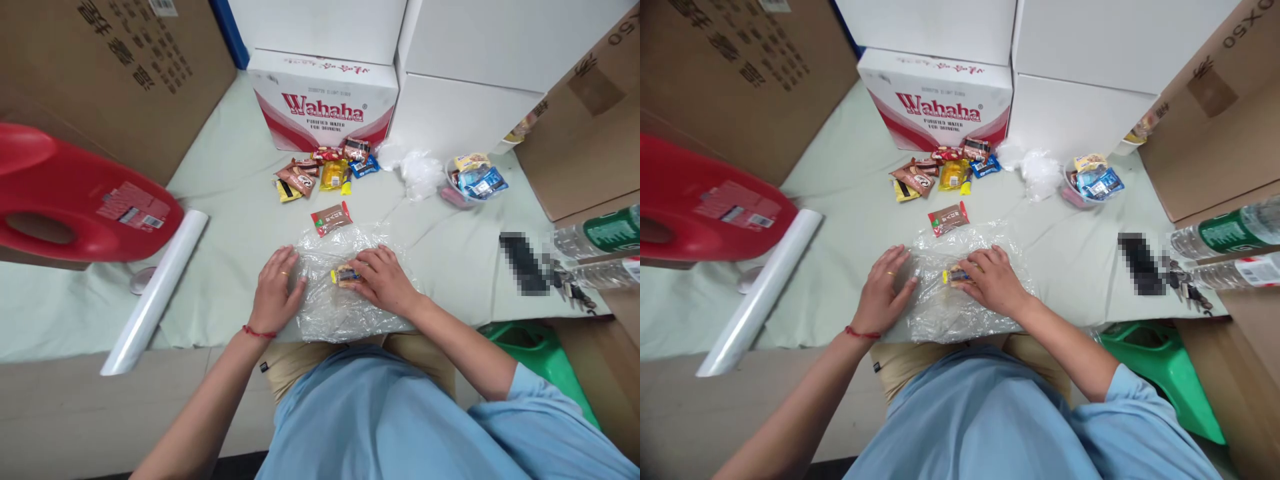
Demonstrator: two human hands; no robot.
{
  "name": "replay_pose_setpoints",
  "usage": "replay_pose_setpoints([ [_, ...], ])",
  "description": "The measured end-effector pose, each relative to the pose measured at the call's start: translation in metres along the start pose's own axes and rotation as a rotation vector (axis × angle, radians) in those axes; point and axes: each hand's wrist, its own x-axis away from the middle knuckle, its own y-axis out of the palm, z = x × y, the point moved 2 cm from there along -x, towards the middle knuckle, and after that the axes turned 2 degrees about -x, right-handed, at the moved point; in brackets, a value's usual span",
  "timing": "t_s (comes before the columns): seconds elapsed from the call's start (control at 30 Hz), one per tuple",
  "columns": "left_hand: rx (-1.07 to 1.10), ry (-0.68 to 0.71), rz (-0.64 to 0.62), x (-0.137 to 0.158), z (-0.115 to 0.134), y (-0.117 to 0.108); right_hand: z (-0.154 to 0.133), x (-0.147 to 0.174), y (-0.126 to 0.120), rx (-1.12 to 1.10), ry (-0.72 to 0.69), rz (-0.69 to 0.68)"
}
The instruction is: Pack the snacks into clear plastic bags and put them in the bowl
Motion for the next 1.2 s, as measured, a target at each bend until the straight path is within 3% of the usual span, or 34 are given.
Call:
replay_pose_setpoints([
  [0.17,-0.014,0.048,0.207,0.004,0.023,-0.022,-0.001,0.000,-0.008,-0.021,-0.018,0.094],
  [0.23,0.041,0.096,0.229,0.010,0.034,-0.035,-0.002,0.008,-0.020,-0.050,-0.057,0.168],
  [0.33,0.196,0.242,0.023,0.028,0.043,-0.047,-0.003,0.038,-0.037,-0.121,-0.145,0.190],
  [0.43,0.230,0.366,-0.202,0.055,0.040,-0.042,0.002,0.080,-0.042,-0.154,-0.136,0.064],
  [0.53,0.163,0.334,-0.238,0.073,0.027,-0.028,0.011,0.115,-0.033,-0.116,-0.033,-0.085],
  [0.63,0.212,0.241,-0.252,0.072,0.016,-0.021,0.016,0.127,-0.025,-0.134,0.009,-0.128],
  [0.77,0.342,0.088,-0.296,0.051,0.013,-0.031,0.019,0.108,-0.037,-0.224,-0.019,-0.100],
  [0.93,0.330,-0.061,-0.250,0.015,0.009,-0.043,0.028,0.062,-0.068,-0.194,-0.044,-0.103],
  [1.1,0.271,-0.143,-0.187,-0.017,-0.007,-0.028,0.045,0.025,-0.074,-0.138,-0.031,-0.162],
  [1.2,0.248,-0.186,-0.212,-0.026,-0.011,-0.015,0.060,0.016,-0.064,-0.214,0.063,-0.159],
])
